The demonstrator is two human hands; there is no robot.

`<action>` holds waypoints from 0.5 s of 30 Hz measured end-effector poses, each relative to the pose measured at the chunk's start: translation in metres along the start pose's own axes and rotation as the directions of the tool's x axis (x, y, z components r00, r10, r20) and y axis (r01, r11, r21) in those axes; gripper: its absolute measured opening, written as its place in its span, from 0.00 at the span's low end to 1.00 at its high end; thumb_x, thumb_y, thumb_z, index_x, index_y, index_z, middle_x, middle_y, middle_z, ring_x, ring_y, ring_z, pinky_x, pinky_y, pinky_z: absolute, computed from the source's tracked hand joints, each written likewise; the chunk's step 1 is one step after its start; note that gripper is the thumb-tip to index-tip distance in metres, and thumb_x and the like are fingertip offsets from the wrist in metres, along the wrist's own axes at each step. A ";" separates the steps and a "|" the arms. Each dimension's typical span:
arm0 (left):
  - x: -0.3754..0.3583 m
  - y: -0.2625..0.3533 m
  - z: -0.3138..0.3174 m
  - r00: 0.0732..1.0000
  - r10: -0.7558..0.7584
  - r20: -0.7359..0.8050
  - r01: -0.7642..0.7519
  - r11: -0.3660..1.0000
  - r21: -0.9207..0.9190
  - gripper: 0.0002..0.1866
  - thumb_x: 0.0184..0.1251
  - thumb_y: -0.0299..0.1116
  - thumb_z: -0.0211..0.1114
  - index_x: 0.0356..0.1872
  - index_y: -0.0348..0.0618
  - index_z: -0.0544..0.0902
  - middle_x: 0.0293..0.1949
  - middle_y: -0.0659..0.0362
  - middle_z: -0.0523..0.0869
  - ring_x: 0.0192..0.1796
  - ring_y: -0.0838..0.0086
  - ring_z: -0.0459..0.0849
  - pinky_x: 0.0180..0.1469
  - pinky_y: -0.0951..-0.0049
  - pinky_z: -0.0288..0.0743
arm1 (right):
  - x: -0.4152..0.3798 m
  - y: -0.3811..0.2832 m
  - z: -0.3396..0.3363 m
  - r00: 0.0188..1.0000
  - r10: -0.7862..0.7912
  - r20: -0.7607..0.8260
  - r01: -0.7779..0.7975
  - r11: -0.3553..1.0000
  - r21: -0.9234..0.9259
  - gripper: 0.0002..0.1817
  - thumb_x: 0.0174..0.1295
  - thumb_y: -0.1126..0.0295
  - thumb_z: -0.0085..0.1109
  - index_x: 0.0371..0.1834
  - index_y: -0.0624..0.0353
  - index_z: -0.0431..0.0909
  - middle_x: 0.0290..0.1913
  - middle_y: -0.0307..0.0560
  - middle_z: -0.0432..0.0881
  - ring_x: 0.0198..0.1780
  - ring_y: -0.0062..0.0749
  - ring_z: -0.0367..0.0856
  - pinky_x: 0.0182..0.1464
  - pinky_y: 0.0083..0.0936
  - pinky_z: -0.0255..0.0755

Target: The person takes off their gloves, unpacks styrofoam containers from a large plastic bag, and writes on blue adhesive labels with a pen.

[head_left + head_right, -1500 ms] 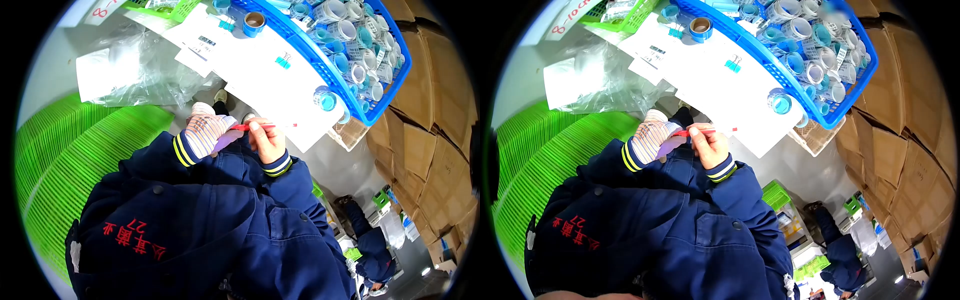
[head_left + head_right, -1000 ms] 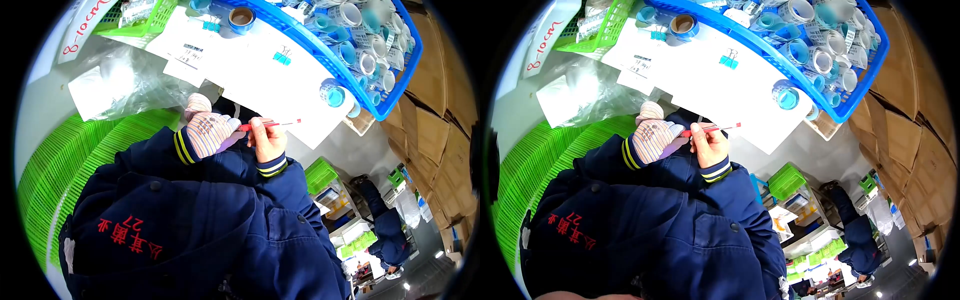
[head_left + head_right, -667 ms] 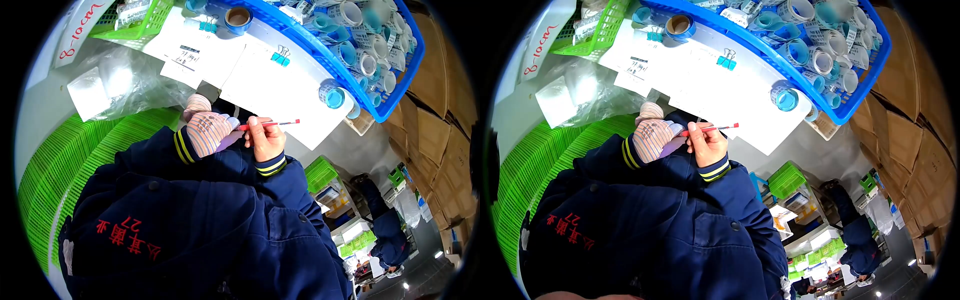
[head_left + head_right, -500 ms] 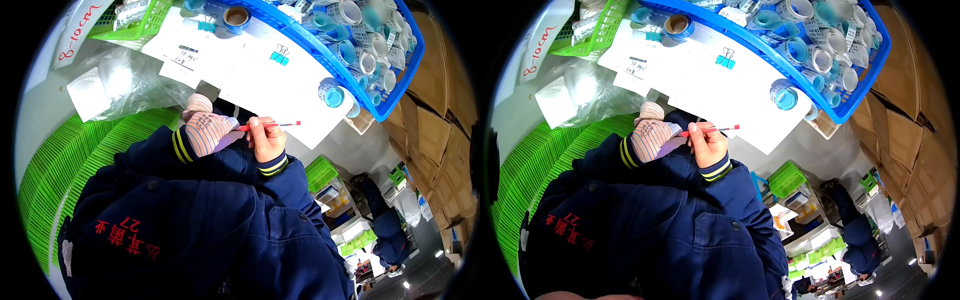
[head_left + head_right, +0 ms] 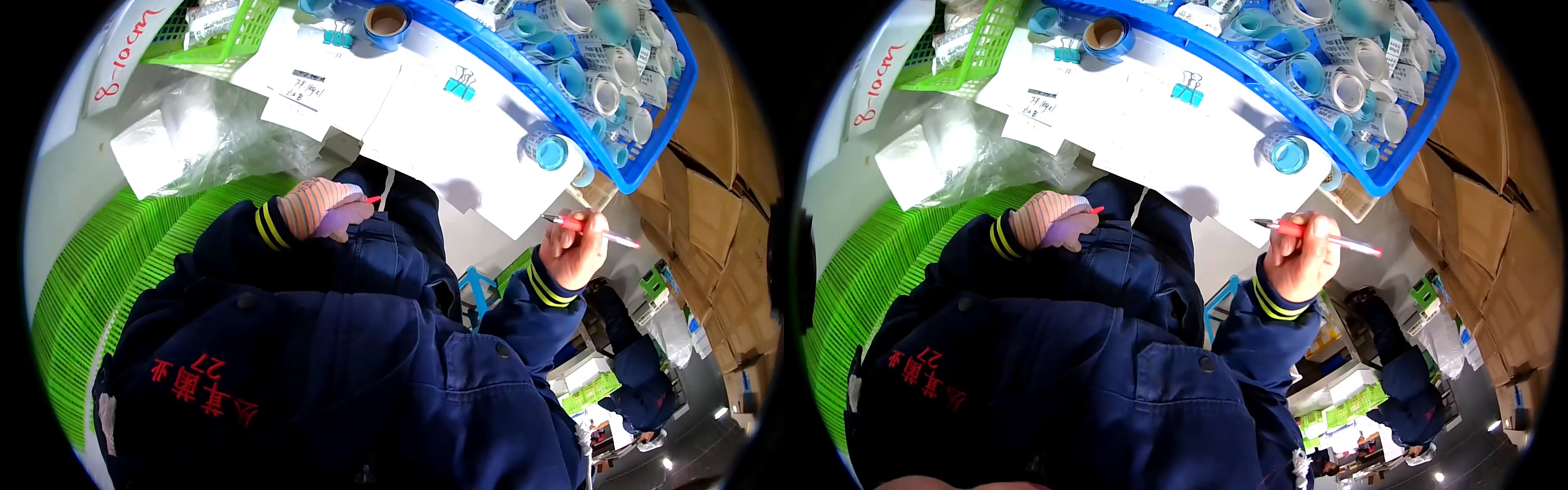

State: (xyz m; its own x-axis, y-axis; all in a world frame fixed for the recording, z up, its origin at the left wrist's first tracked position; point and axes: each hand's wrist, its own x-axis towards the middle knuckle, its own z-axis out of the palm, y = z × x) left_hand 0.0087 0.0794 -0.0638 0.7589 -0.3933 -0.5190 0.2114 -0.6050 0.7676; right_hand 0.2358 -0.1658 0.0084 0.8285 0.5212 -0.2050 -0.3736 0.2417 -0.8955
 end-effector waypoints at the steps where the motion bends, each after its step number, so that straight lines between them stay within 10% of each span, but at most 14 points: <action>1: 0.001 0.003 -0.003 1.000 -0.001 -0.003 0.001 1.000 0.000 0.13 0.45 0.42 0.65 0.29 0.47 0.76 0.27 0.58 0.77 0.34 0.66 0.80 0.33 0.67 0.71 | -0.005 0.002 0.008 0.996 -0.061 -0.065 0.059 0.998 -0.025 0.12 0.70 0.66 0.48 0.38 0.67 0.73 0.24 0.48 0.74 0.17 0.21 0.64 0.18 0.16 0.57; 3: 0.007 0.014 -0.012 0.919 -0.359 0.163 0.392 0.878 -0.275 0.11 0.50 0.41 0.63 0.26 0.46 0.75 0.22 0.59 0.76 0.26 0.68 0.79 0.29 0.70 0.70 | -0.009 0.007 0.022 0.993 -0.116 0.018 0.117 0.984 -0.135 0.16 0.70 0.64 0.48 0.53 0.64 0.71 0.31 0.56 0.78 0.24 0.29 0.72 0.26 0.21 0.66; 5: 0.010 0.025 -0.017 0.891 -0.423 0.167 0.455 0.817 -0.355 0.11 0.54 0.41 0.61 0.24 0.45 0.75 0.19 0.60 0.75 0.22 0.69 0.77 0.27 0.71 0.69 | -0.009 0.014 0.042 0.988 -0.126 0.087 0.134 0.986 -0.102 0.20 0.70 0.64 0.47 0.62 0.58 0.66 0.41 0.64 0.79 0.35 0.39 0.79 0.35 0.28 0.72; 9: 0.014 0.033 -0.017 0.839 -0.513 0.182 0.536 0.718 -0.445 0.16 0.62 0.42 0.56 0.20 0.43 0.75 0.13 0.61 0.74 0.16 0.73 0.75 0.25 0.74 0.69 | 0.005 0.002 0.069 0.868 -0.264 0.421 0.247 0.964 0.095 0.18 0.69 0.57 0.48 0.51 0.60 0.68 0.40 0.71 0.78 0.34 0.46 0.81 0.34 0.33 0.74; 14: 0.008 0.021 -0.006 0.847 -0.507 0.160 0.515 0.708 -0.483 0.15 0.64 0.43 0.56 0.27 0.42 0.77 0.19 0.60 0.78 0.18 0.73 0.78 0.27 0.74 0.72 | 0.029 -0.065 0.101 0.671 -0.193 0.716 0.361 0.928 -0.089 0.17 0.72 0.55 0.39 0.60 0.46 0.63 0.23 0.44 0.77 0.20 0.27 0.73 0.21 0.23 0.64; 15: 0.004 0.006 0.012 0.925 -0.380 0.027 0.327 0.755 -0.568 0.15 0.65 0.44 0.55 0.30 0.41 0.77 0.21 0.59 0.79 0.19 0.73 0.79 0.28 0.74 0.73 | 0.033 -0.085 0.107 0.603 -0.111 0.790 0.393 0.903 -0.173 0.18 0.73 0.55 0.37 0.62 0.44 0.61 0.20 0.38 0.77 0.17 0.24 0.72 0.18 0.20 0.62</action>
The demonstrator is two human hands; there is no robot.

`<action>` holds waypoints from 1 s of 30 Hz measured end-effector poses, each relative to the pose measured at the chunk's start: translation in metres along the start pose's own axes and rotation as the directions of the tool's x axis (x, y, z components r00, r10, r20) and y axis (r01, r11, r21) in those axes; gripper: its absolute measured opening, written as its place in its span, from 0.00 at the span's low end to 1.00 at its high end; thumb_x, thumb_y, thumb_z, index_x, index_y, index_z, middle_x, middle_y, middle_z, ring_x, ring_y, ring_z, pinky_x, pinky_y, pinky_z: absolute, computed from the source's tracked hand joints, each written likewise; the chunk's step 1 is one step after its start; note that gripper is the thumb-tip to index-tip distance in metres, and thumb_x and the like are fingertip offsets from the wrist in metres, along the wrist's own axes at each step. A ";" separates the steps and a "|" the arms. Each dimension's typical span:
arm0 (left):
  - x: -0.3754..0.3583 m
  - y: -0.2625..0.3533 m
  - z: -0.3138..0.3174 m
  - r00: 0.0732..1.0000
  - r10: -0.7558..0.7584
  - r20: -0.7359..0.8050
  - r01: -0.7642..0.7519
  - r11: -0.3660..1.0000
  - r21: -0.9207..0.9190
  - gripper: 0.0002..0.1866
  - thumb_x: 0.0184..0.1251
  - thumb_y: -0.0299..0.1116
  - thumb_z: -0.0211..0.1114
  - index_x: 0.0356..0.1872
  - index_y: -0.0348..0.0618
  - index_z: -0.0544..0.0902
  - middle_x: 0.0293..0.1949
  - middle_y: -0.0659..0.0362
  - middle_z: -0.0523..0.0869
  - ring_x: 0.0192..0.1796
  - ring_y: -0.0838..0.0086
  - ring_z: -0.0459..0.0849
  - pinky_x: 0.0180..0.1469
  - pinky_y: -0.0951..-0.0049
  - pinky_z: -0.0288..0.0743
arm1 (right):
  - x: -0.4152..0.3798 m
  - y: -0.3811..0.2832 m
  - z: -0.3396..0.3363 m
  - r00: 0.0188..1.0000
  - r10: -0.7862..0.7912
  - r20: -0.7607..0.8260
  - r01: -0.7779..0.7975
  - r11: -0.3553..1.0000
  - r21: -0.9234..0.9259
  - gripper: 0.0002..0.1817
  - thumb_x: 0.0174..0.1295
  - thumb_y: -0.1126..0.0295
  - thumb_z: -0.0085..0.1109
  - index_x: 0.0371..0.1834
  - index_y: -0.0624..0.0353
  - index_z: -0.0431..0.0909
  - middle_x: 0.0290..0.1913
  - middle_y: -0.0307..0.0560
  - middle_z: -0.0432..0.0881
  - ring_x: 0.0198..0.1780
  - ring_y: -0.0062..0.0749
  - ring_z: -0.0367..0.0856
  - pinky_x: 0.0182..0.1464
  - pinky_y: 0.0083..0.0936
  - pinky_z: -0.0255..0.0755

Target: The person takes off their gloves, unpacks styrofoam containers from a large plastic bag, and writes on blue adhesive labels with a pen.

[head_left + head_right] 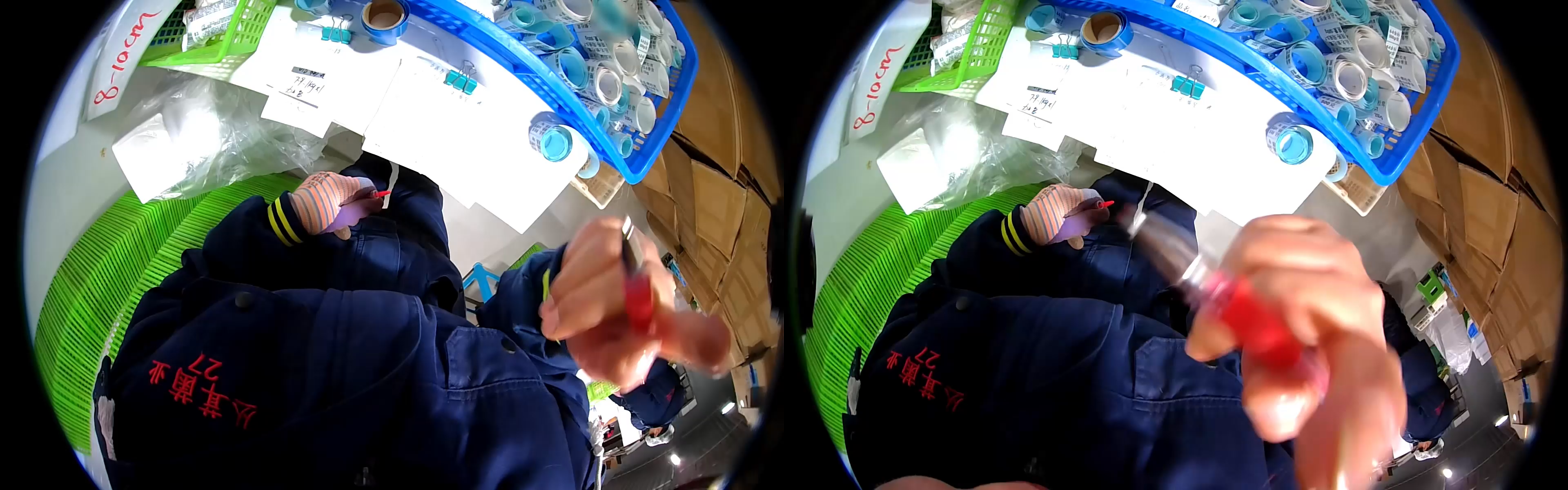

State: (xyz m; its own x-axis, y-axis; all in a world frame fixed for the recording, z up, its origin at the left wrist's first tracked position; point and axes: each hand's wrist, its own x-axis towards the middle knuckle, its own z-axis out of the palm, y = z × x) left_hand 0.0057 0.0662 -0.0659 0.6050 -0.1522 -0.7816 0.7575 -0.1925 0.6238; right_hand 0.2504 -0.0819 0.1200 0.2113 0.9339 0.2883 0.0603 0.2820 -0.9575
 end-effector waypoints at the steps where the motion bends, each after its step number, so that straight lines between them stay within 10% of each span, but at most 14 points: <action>1: 0.001 -0.013 0.003 0.980 0.194 -0.043 -0.197 0.978 -0.074 0.15 0.66 0.44 0.55 0.33 0.41 0.77 0.22 0.59 0.79 0.20 0.73 0.81 0.29 0.74 0.74 | 0.005 -0.014 -0.004 0.991 0.062 0.115 -0.043 0.986 -0.159 0.20 0.71 0.53 0.40 0.64 0.40 0.60 0.20 0.37 0.77 0.16 0.22 0.71 0.18 0.20 0.62; 7: -0.006 0.037 -0.014 0.959 -0.258 0.116 0.267 0.961 -0.067 0.15 0.66 0.43 0.54 0.32 0.41 0.77 0.23 0.59 0.79 0.22 0.73 0.83 0.26 0.74 0.74 | -0.009 -0.020 0.007 0.993 -0.115 0.000 0.109 0.941 -0.320 0.24 0.64 0.51 0.50 0.64 0.16 0.62 0.19 0.33 0.77 0.14 0.20 0.69 0.20 0.21 0.59; 30: -0.001 0.028 -0.002 0.969 -0.241 0.059 0.245 0.968 -0.063 0.16 0.68 0.44 0.53 0.29 0.41 0.75 0.21 0.60 0.78 0.21 0.74 0.83 0.25 0.75 0.75 | -0.023 -0.038 -0.005 0.987 -0.110 0.114 0.151 0.876 -0.459 0.32 0.62 0.52 0.50 0.70 0.14 0.53 0.23 0.32 0.78 0.17 0.19 0.66 0.23 0.21 0.57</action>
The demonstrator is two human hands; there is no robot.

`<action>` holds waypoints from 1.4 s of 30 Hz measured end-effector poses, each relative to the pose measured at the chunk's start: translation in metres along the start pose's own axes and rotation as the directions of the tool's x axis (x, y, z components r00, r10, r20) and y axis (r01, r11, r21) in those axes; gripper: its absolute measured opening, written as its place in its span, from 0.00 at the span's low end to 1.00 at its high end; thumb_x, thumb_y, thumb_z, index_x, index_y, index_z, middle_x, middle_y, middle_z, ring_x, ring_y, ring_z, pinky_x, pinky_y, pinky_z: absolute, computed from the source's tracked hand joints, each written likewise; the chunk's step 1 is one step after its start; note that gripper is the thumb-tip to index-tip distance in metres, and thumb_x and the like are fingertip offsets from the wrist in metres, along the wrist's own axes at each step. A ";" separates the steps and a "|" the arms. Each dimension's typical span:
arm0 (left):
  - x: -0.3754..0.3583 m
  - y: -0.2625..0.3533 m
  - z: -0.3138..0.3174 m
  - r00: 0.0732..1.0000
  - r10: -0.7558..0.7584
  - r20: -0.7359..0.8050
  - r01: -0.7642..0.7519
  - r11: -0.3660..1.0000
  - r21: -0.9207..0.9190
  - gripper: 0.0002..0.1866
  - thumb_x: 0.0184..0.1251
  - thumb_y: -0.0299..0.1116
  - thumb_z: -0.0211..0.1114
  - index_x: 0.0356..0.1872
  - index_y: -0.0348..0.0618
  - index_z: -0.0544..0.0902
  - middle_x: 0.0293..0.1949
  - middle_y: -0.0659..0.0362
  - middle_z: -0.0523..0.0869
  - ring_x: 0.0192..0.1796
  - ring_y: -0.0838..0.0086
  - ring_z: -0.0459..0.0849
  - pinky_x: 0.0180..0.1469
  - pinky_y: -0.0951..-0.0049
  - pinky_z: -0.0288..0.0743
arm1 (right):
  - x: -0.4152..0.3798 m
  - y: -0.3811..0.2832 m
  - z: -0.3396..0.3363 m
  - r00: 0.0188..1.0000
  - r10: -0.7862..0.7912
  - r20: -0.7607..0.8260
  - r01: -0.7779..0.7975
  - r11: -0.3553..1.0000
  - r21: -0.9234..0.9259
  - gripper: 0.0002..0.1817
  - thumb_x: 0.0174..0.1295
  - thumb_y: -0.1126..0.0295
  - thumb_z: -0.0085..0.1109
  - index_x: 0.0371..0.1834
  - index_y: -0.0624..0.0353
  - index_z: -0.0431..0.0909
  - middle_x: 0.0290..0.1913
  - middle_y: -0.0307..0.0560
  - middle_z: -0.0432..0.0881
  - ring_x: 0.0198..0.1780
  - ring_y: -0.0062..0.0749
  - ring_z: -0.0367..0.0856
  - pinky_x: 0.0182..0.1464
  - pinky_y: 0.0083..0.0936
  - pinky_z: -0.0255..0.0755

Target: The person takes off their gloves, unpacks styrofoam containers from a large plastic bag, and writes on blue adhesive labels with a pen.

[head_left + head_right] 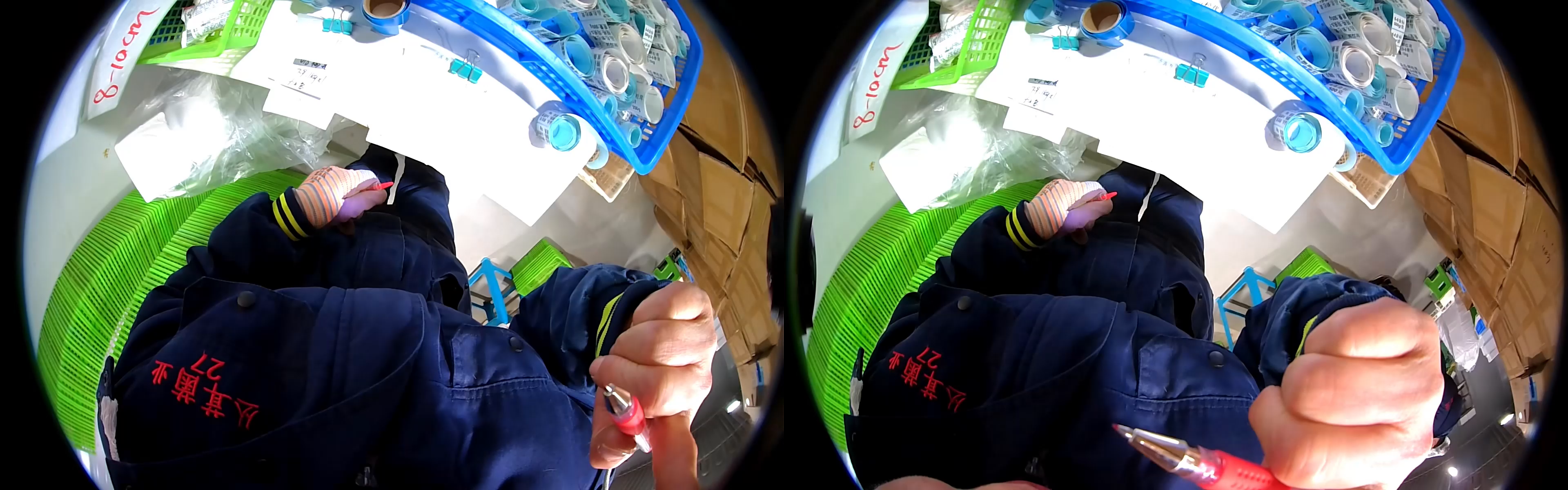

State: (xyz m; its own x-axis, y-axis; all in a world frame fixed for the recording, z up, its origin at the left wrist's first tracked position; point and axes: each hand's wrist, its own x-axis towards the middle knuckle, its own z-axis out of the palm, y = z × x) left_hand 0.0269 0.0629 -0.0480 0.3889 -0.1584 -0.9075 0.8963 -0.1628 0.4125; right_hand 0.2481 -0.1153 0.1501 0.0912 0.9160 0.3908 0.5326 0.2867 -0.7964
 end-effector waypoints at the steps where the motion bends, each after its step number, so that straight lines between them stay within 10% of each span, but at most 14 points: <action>1: 0.001 0.000 0.001 1.000 -0.009 -0.003 0.009 1.000 -0.002 0.16 0.68 0.44 0.53 0.29 0.41 0.75 0.21 0.60 0.78 0.21 0.74 0.82 0.25 0.75 0.75 | -0.001 0.000 0.000 1.000 0.001 -0.001 -0.001 1.000 0.006 0.32 0.62 0.52 0.50 0.70 0.13 0.51 0.23 0.33 0.78 0.17 0.19 0.66 0.23 0.21 0.56; 8: 0.003 0.001 0.002 1.000 -0.005 -0.003 0.005 1.000 -0.011 0.15 0.68 0.42 0.53 0.30 0.41 0.76 0.22 0.59 0.77 0.20 0.73 0.81 0.25 0.75 0.76 | -0.008 0.000 -0.004 1.000 0.000 0.018 0.000 1.000 0.013 0.34 0.62 0.52 0.49 0.71 0.11 0.47 0.24 0.34 0.78 0.17 0.19 0.66 0.24 0.21 0.57; 13: 0.011 0.000 0.004 0.982 0.068 -0.178 -0.136 0.902 -0.409 0.19 0.69 0.36 0.54 0.59 0.44 0.71 0.29 0.60 0.74 0.26 0.77 0.75 0.27 0.72 0.78 | -0.007 -0.001 0.000 0.999 0.033 -0.010 -0.033 0.999 0.022 0.35 0.62 0.55 0.48 0.71 0.10 0.47 0.25 0.34 0.78 0.17 0.20 0.65 0.24 0.22 0.56; 17: 0.024 -0.003 0.006 0.886 0.355 -0.297 -0.404 0.907 -0.120 0.26 0.69 0.35 0.55 0.67 0.49 0.64 0.34 0.59 0.74 0.30 0.77 0.73 0.28 0.69 0.80 | -0.008 0.003 0.003 0.999 0.018 -0.039 -0.017 0.999 0.033 0.35 0.62 0.56 0.48 0.71 0.10 0.47 0.25 0.35 0.79 0.16 0.20 0.65 0.24 0.22 0.56; 21: 0.035 0.003 0.000 0.952 0.197 -0.236 -0.210 0.977 -0.030 0.30 0.68 0.34 0.55 0.70 0.54 0.59 0.36 0.57 0.76 0.31 0.75 0.74 0.27 0.71 0.77 | -0.002 0.012 0.003 1.000 0.009 -0.030 -0.009 1.000 0.030 0.35 0.63 0.55 0.48 0.70 0.08 0.45 0.25 0.34 0.79 0.17 0.20 0.65 0.24 0.22 0.57; 24: 0.037 0.000 0.001 0.950 0.216 -0.226 -0.235 0.970 -0.060 0.30 0.67 0.35 0.56 0.70 0.55 0.59 0.34 0.57 0.76 0.30 0.75 0.75 0.27 0.70 0.76 | 0.009 0.024 0.005 0.954 -0.297 0.026 0.269 0.895 0.357 0.44 0.66 0.70 0.49 0.67 -0.02 0.37 0.25 0.40 0.75 0.17 0.21 0.60 0.18 0.19 0.58; 27: 0.041 -0.004 0.003 0.922 0.285 -0.262 -0.315 0.946 -0.081 0.27 0.67 0.35 0.56 0.67 0.51 0.62 0.30 0.58 0.75 0.29 0.75 0.74 0.27 0.70 0.76 | 0.000 0.008 0.010 0.998 -0.011 -0.068 0.014 0.999 0.036 0.31 0.63 0.55 0.50 0.70 0.16 0.53 0.23 0.35 0.78 0.15 0.20 0.64 0.22 0.21 0.55; 29: 0.037 0.001 0.003 0.905 0.313 -0.290 -0.355 0.929 -0.104 0.24 0.67 0.35 0.56 0.64 0.48 0.66 0.29 0.59 0.75 0.28 0.75 0.74 0.27 0.71 0.77 | 0.001 0.013 0.026 0.946 0.218 -0.238 -0.174 0.965 0.194 0.20 0.63 0.59 0.52 0.57 0.32 0.61 0.23 0.37 0.78 0.16 0.20 0.67 0.21 0.19 0.58; 31: 0.026 0.015 0.001 0.996 0.063 -0.067 -0.085 0.907 -0.413 0.16 0.68 0.33 0.56 0.54 0.42 0.72 0.26 0.61 0.73 0.27 0.77 0.74 0.26 0.72 0.78 | 0.003 0.022 0.046 0.821 0.450 -0.352 -0.315 0.871 0.378 0.09 0.63 0.63 0.55 0.44 0.48 0.68 0.22 0.40 0.78 0.16 0.21 0.70 0.20 0.17 0.61; 32: 0.028 0.009 0.004 0.972 0.200 -0.126 -0.228 0.936 -0.267 0.10 0.68 0.32 0.55 0.47 0.41 0.75 0.25 0.61 0.73 0.25 0.78 0.74 0.26 0.72 0.79 | 0.002 0.030 0.055 0.738 0.555 -0.384 -0.361 0.805 0.471 0.07 0.64 0.65 0.56 0.37 0.56 0.72 0.22 0.41 0.78 0.16 0.22 0.72 0.20 0.16 0.63; 34: 0.017 0.017 0.000 0.983 0.181 -0.036 -0.180 0.901 -0.395 0.10 0.68 0.33 0.56 0.46 0.41 0.75 0.23 0.62 0.72 0.22 0.78 0.73 0.24 0.72 0.78 | -0.009 0.052 0.066 0.612 0.753 -0.244 -0.486 0.601 0.634 0.06 0.64 0.71 0.56 0.35 0.64 0.75 0.22 0.42 0.78 0.17 0.20 0.73 0.21 0.14 0.65; 37: 0.014 0.018 0.002 0.990 0.134 0.030 -0.093 0.817 -0.570 0.11 0.69 0.35 0.57 0.45 0.40 0.75 0.23 0.62 0.70 0.21 0.77 0.74 0.23 0.72 0.78 | -0.042 0.095 0.107 0.514 0.857 0.038 -0.560 0.302 0.771 0.04 0.66 0.74 0.54 0.40 0.62 0.75 0.24 0.40 0.78 0.20 0.17 0.73 0.22 0.13 0.66; 42: 0.013 0.016 0.004 0.995 0.088 0.045 -0.040 0.777 -0.628 0.12 0.69 0.38 0.57 0.40 0.39 0.75 0.23 0.61 0.71 0.21 0.75 0.75 0.21 0.72 0.77 | -0.063 0.117 0.158 0.465 0.884 -0.048 -0.540 0.326 0.776 0.06 0.66 0.71 0.56 0.41 0.62 0.76 0.25 0.37 0.78 0.21 0.14 0.72 0.23 0.12 0.66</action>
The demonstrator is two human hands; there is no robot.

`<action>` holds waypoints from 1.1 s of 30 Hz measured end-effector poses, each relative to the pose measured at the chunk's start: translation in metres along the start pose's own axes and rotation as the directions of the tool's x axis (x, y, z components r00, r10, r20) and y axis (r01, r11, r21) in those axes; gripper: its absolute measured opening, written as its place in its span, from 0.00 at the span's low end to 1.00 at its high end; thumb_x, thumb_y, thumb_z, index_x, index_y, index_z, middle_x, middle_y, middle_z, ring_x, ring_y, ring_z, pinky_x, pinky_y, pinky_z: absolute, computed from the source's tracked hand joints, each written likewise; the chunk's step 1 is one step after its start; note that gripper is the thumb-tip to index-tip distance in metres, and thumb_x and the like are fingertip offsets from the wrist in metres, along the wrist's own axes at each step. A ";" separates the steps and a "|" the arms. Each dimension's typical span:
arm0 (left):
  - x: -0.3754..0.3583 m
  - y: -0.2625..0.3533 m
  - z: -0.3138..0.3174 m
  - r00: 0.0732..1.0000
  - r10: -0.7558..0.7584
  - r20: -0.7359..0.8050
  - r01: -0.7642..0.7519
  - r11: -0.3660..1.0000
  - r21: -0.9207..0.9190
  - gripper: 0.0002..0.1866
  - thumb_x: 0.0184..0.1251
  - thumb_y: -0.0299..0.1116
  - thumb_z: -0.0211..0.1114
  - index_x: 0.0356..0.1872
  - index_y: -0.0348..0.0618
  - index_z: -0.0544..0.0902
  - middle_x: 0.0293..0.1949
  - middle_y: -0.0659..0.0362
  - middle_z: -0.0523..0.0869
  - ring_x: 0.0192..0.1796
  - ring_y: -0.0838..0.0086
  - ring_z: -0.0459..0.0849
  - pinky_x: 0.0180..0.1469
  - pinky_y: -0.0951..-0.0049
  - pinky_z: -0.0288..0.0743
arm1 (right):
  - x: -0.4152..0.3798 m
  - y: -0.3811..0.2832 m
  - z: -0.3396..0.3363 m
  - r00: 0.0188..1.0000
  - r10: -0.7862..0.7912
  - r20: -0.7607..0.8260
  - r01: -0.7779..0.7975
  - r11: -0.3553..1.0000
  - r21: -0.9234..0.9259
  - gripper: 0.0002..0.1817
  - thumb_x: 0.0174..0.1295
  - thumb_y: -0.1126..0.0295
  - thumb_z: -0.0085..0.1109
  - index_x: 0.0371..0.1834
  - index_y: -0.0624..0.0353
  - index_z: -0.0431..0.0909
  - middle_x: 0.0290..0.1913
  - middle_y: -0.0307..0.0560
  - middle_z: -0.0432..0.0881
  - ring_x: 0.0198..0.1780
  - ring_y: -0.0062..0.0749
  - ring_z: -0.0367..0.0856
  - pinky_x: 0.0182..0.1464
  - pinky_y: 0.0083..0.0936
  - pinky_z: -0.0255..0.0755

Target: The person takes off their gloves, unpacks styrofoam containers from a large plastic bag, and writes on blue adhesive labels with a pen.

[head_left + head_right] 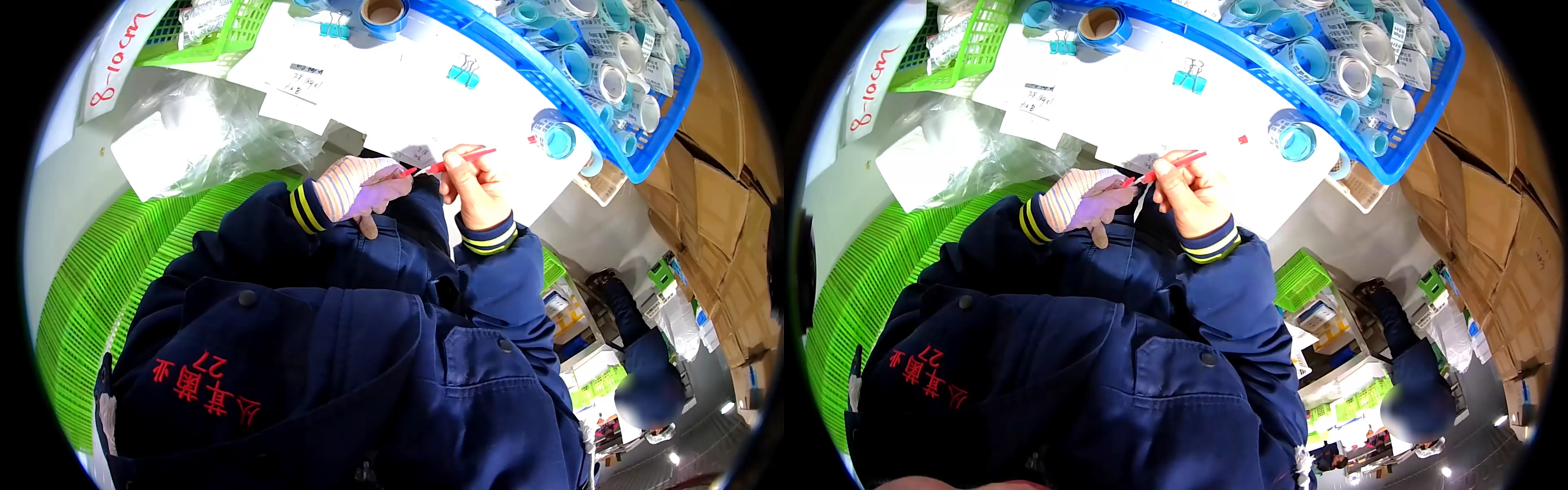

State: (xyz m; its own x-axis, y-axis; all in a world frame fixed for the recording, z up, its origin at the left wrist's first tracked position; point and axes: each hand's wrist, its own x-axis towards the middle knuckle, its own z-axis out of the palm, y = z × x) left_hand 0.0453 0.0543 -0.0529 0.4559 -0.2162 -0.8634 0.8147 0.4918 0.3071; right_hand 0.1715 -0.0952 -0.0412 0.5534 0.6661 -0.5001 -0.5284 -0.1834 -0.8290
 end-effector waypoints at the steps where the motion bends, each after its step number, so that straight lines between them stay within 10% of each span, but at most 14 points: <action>1: 0.000 0.000 -0.001 1.000 0.007 0.011 -0.007 0.997 0.072 0.13 0.68 0.41 0.58 0.42 0.40 0.76 0.25 0.60 0.73 0.20 0.73 0.79 0.21 0.75 0.76 | 0.000 0.002 0.003 1.000 -0.001 -0.008 0.001 1.000 0.012 0.06 0.66 0.71 0.56 0.41 0.62 0.76 0.25 0.37 0.78 0.21 0.14 0.72 0.23 0.12 0.66; 9: -0.008 0.008 0.013 0.997 0.074 -0.004 -0.064 0.889 0.454 0.14 0.69 0.42 0.56 0.44 0.41 0.77 0.26 0.59 0.79 0.19 0.71 0.83 0.23 0.76 0.75 | -0.011 0.018 0.013 0.997 0.065 0.037 -0.064 0.998 -0.025 0.05 0.64 0.73 0.59 0.37 0.64 0.78 0.22 0.32 0.75 0.22 0.12 0.68 0.26 0.11 0.64; 15: -0.008 -0.016 0.023 0.973 0.222 -0.069 -0.151 0.828 0.540 0.12 0.64 0.38 0.59 0.28 0.40 0.78 0.16 0.58 0.78 0.16 0.72 0.80 0.22 0.71 0.72 | -0.032 0.038 0.012 1.000 -0.008 0.001 0.008 1.000 -0.027 0.05 0.62 0.73 0.62 0.37 0.64 0.80 0.21 0.27 0.70 0.23 0.10 0.60 0.27 0.12 0.57; 20: -0.007 -0.010 0.030 0.971 0.239 0.012 -0.176 0.677 0.715 0.08 0.63 0.35 0.59 0.31 0.41 0.79 0.18 0.58 0.79 0.17 0.72 0.80 0.21 0.72 0.72 | -0.042 0.046 0.006 0.996 0.089 0.010 -0.089 0.979 0.183 0.03 0.65 0.75 0.56 0.37 0.63 0.75 0.25 0.37 0.77 0.25 0.14 0.71 0.30 0.12 0.66; 24: 0.003 -0.017 0.021 0.941 0.271 0.200 -0.291 0.358 0.887 0.24 0.64 0.53 0.58 0.56 0.55 0.73 0.26 0.60 0.84 0.26 0.72 0.84 0.34 0.73 0.75 | -0.065 0.012 -0.030 0.953 0.258 0.158 -0.259 0.966 -0.015 0.02 0.66 0.77 0.50 0.36 0.65 0.72 0.30 0.45 0.80 0.32 0.24 0.78 0.38 0.20 0.73; 27: -0.001 -0.014 0.020 0.967 0.204 0.150 -0.240 0.546 0.803 0.22 0.61 0.45 0.65 0.52 0.45 0.75 0.24 0.55 0.82 0.22 0.71 0.83 0.32 0.72 0.75 | -0.090 -0.011 -0.062 0.900 0.197 0.389 -0.153 0.978 -0.141 0.05 0.62 0.82 0.49 0.34 0.67 0.77 0.29 0.45 0.80 0.32 0.23 0.78 0.36 0.19 0.73; 29: -0.004 -0.009 0.014 0.984 0.158 0.083 -0.165 0.629 0.760 0.20 0.63 0.45 0.63 0.52 0.47 0.76 0.29 0.53 0.83 0.24 0.71 0.84 0.34 0.72 0.76 | -0.115 -0.031 -0.057 0.853 0.381 0.356 -0.216 0.879 -0.424 0.09 0.57 0.82 0.52 0.35 0.62 0.82 0.29 0.43 0.83 0.31 0.25 0.82 0.35 0.18 0.74; 31: -0.005 -0.008 0.010 0.987 0.162 0.024 -0.128 0.674 0.727 0.19 0.63 0.45 0.62 0.51 0.48 0.76 0.30 0.53 0.83 0.24 0.71 0.85 0.35 0.73 0.76 | -0.133 -0.020 -0.055 0.843 0.270 0.465 0.136 0.729 -0.671 0.07 0.52 0.77 0.57 0.33 0.58 0.82 0.26 0.46 0.83 0.29 0.35 0.83 0.34 0.23 0.76; 33: -0.004 -0.007 0.008 0.986 0.168 0.023 -0.132 0.676 0.725 0.18 0.64 0.45 0.61 0.51 0.49 0.77 0.30 0.53 0.83 0.23 0.71 0.85 0.35 0.73 0.76 | -0.148 0.011 -0.044 0.843 0.357 0.403 0.310 0.289 -0.906 0.06 0.48 0.71 0.58 0.30 0.56 0.80 0.24 0.48 0.80 0.29 0.44 0.82 0.34 0.31 0.77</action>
State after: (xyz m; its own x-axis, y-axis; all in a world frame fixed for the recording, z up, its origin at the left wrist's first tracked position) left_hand 0.0406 0.0454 -0.0479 0.5940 -0.1497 -0.7904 0.7507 -0.2500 0.6115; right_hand 0.1124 -0.2271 0.0130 0.0186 0.7873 -0.6163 0.6021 -0.5010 -0.6217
